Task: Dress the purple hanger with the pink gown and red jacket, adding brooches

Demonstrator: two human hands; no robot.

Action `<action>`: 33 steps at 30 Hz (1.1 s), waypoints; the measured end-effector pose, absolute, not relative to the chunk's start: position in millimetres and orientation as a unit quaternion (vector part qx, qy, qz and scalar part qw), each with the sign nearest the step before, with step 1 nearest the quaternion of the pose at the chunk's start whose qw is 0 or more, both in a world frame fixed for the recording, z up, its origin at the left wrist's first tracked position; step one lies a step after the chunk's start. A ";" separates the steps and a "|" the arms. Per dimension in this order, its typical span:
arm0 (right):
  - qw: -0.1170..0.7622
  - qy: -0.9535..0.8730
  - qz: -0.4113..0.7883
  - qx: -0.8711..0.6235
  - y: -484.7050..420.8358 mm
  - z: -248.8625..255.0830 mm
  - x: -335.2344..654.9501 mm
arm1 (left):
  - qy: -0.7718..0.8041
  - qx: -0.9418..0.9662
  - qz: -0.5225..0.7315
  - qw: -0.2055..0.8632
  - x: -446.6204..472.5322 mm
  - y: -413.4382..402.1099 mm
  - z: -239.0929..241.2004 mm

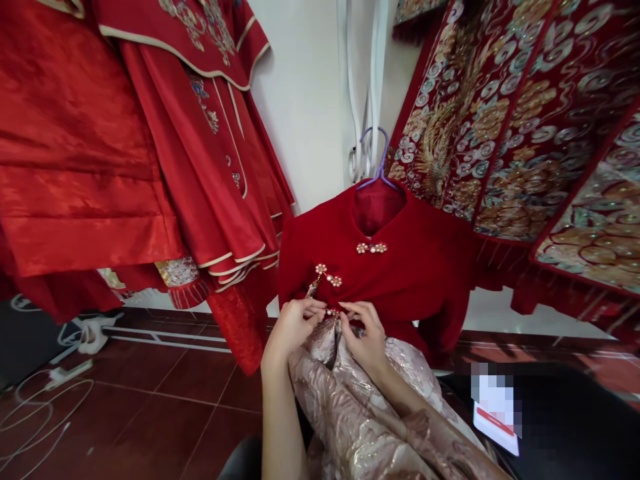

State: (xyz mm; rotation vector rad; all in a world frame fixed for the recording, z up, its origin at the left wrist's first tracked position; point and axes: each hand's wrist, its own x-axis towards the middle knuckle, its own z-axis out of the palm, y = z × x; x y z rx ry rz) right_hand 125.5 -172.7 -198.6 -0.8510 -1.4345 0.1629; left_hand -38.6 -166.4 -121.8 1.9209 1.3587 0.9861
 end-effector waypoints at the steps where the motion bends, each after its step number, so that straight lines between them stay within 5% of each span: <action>1: 0.686 -0.625 0.042 -0.370 -174.6 -200.1 126.5 | 0.515 0.715 0.380 0.282 -40.6 -169.8 -117.5; 8: 0.686 -0.651 -0.020 -0.325 -181.4 -206.6 127.0 | 0.507 0.726 0.374 0.273 -44.8 -180.7 -106.7; 33: 0.621 -0.635 0.121 -0.444 -174.7 -202.1 125.1 | 0.495 0.745 0.368 0.255 -27.9 -155.3 -134.0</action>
